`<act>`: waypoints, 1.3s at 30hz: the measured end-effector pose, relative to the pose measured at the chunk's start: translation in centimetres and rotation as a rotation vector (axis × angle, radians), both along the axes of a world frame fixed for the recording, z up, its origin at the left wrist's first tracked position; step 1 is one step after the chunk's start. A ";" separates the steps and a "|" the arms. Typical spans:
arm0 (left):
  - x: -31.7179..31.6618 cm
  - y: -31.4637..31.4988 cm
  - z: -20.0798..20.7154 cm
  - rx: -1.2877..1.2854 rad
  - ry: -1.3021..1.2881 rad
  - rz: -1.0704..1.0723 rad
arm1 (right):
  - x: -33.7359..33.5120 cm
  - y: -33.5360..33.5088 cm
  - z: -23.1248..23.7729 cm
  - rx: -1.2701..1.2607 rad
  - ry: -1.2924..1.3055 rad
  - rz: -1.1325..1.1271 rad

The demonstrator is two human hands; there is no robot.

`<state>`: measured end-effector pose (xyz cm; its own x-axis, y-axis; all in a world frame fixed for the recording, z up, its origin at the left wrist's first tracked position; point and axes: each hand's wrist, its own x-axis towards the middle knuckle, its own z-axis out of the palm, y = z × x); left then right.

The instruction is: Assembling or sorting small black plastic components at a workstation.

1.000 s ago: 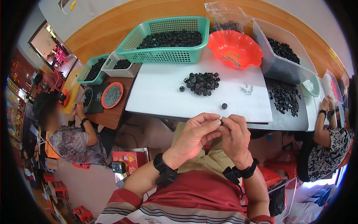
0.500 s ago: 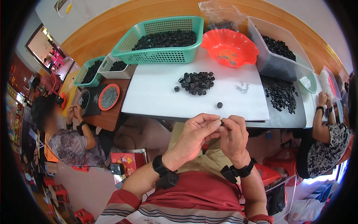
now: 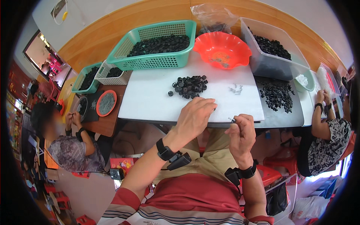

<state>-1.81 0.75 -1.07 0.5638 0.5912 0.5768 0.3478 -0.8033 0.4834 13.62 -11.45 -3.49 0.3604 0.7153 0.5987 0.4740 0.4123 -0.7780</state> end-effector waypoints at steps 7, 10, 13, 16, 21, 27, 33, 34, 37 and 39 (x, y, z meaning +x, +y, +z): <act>-0.1 1.7 0.5 -0.042 0.125 -0.148 | 0.6 -0.3 -0.4 0.001 0.071 0.029; -0.3 1.6 1.0 -0.059 0.127 -0.187 | 0.8 -0.2 -0.5 -0.011 0.083 0.035; -0.3 0.9 1.7 -0.178 0.070 -0.189 | 0.9 -0.1 -0.4 -0.010 0.104 0.043; -0.5 0.4 2.0 -0.414 -0.025 -0.170 | 1.1 -0.1 -0.3 -0.013 0.123 0.048; -1.0 0.0 1.5 -0.721 -0.150 -0.188 | 0.9 0.1 0.1 -0.045 0.174 0.071; -1.4 -0.4 1.3 -1.185 -0.437 -0.276 | 0.5 0.4 0.1 -0.047 0.163 0.094; -1.8 -0.7 1.0 -1.429 -0.685 -0.333 | 0.0 0.9 0.3 -0.035 0.143 0.112; -1.9 -0.7 1.0 -1.483 -0.725 -0.346 | -0.1 1.0 0.4 -0.034 0.143 0.111; -2.0 -0.7 0.6 -1.572 -0.802 -0.371 | -0.4 1.3 1.1 -0.052 0.123 0.114; -2.0 -0.8 0.5 -1.609 -0.839 -0.383 | -0.7 1.5 1.4 -0.054 0.108 0.117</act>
<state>-3.85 -0.05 -0.61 0.6814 0.7101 -0.1772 -0.4241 0.5804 0.6952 12.97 -9.93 -2.12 0.3328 0.7866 0.5201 0.3376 0.4156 -0.8446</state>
